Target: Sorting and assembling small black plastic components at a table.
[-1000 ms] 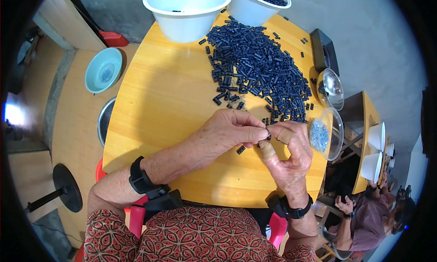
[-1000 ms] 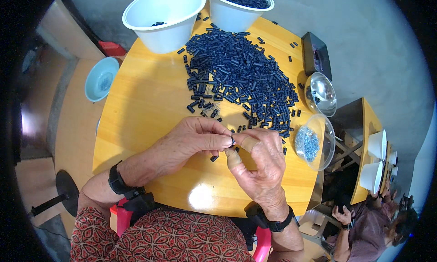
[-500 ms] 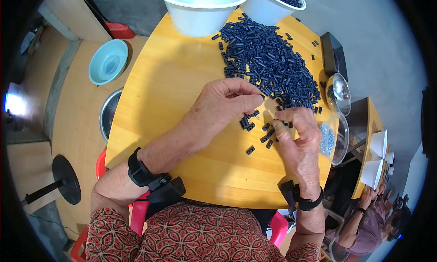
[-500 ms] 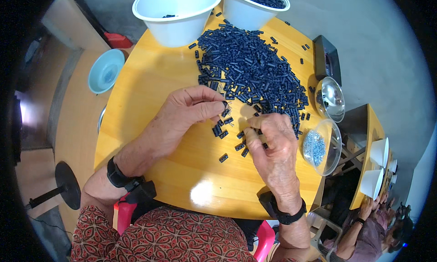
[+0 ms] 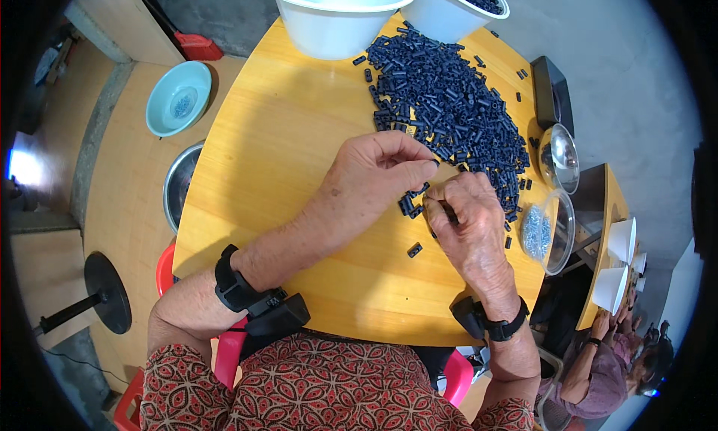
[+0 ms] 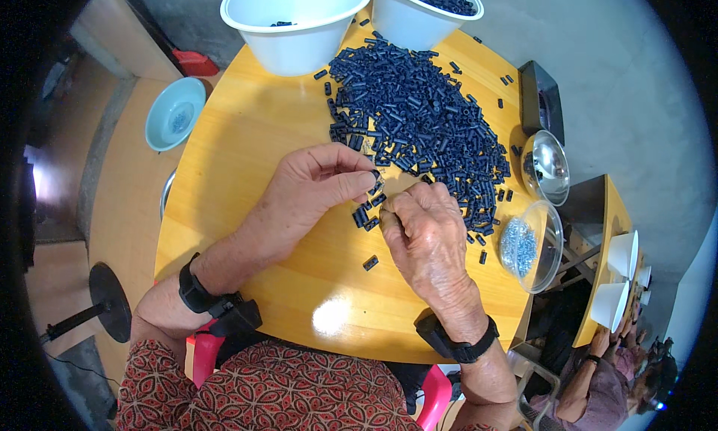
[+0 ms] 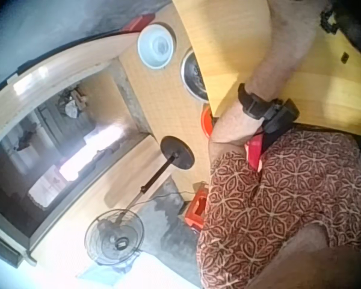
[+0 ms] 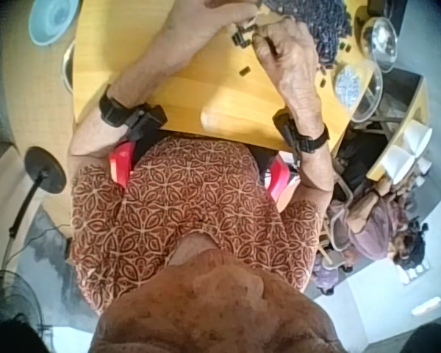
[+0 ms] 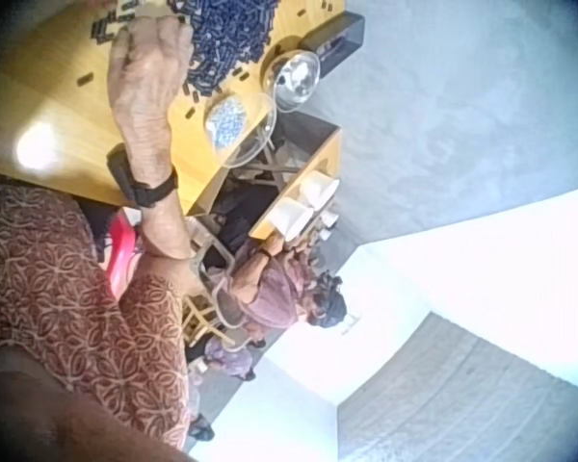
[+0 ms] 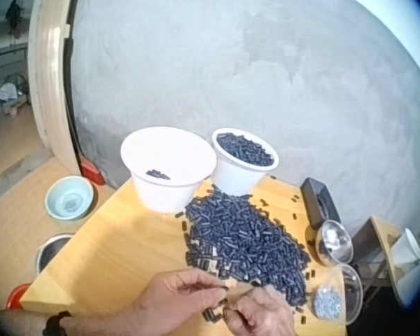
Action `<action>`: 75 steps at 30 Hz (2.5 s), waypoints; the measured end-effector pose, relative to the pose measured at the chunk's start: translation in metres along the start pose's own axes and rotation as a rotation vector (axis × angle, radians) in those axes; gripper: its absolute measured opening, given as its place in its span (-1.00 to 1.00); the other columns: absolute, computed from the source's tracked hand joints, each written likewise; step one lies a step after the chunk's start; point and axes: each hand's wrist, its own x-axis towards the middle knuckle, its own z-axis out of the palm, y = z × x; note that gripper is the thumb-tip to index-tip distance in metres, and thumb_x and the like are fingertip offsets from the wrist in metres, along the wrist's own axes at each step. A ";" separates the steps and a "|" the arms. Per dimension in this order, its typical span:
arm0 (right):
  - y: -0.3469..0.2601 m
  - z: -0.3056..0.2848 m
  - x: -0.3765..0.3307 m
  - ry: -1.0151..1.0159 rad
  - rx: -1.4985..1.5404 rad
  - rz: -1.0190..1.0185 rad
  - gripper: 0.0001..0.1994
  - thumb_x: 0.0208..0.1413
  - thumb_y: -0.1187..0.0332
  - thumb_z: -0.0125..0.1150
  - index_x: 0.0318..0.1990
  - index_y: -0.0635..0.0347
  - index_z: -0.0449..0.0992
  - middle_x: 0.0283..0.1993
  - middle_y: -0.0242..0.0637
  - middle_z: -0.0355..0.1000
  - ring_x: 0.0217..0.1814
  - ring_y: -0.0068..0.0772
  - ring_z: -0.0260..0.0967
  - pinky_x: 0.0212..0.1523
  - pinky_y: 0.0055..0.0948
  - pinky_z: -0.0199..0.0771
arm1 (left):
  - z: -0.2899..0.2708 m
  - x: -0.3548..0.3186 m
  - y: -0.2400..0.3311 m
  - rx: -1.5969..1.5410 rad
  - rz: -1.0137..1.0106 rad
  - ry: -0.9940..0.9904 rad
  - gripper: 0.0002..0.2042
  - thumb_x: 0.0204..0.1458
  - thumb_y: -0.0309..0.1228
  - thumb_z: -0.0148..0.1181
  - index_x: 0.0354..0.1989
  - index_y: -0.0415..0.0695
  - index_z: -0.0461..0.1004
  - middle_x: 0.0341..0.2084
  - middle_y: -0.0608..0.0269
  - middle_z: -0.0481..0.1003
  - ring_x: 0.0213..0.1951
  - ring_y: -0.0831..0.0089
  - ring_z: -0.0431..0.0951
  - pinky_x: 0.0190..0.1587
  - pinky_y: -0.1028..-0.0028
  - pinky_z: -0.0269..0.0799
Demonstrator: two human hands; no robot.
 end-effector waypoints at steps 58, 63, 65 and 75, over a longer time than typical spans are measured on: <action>-0.019 -0.008 -0.009 0.318 1.056 0.479 -0.89 0.06 0.62 0.29 -0.28 0.25 0.52 -0.28 -0.43 0.49 -0.26 -0.67 0.37 -0.20 -0.62 0.39 | 0.016 -0.014 -0.002 0.260 0.078 -0.080 -0.87 0.09 -0.51 0.27 -0.21 -0.26 0.57 -0.33 0.36 0.56 -0.24 0.67 0.50 -0.17 0.59 0.44; -0.015 -0.008 -0.008 0.343 0.510 0.175 -0.86 -0.04 0.63 0.32 -0.35 0.25 0.50 -0.33 -0.30 0.50 -0.30 -0.47 0.42 -0.24 -0.53 0.41 | 0.017 -0.017 0.003 0.308 0.063 -0.069 -0.86 0.09 -0.51 0.27 -0.20 -0.25 0.58 -0.33 0.35 0.58 -0.25 0.66 0.51 -0.17 0.58 0.45; -0.021 -0.010 -0.007 0.369 0.269 0.048 -0.83 -0.11 0.65 0.34 -0.37 0.24 0.50 -0.34 -0.21 0.49 -0.31 -0.32 0.44 -0.27 -0.47 0.43 | 0.016 -0.017 0.003 0.293 0.080 -0.054 -0.86 0.08 -0.50 0.28 -0.20 -0.26 0.58 -0.33 0.35 0.58 -0.25 0.64 0.53 -0.16 0.58 0.46; -0.017 -0.022 -0.005 0.250 0.271 -0.035 -0.81 -0.15 0.66 0.35 -0.33 0.27 0.54 -0.31 -0.19 0.50 -0.32 -0.24 0.44 -0.29 -0.40 0.44 | 0.015 -0.016 0.004 0.343 0.166 -0.084 -0.86 0.07 -0.52 0.28 -0.20 -0.24 0.59 -0.33 0.31 0.59 -0.22 0.62 0.54 -0.13 0.56 0.47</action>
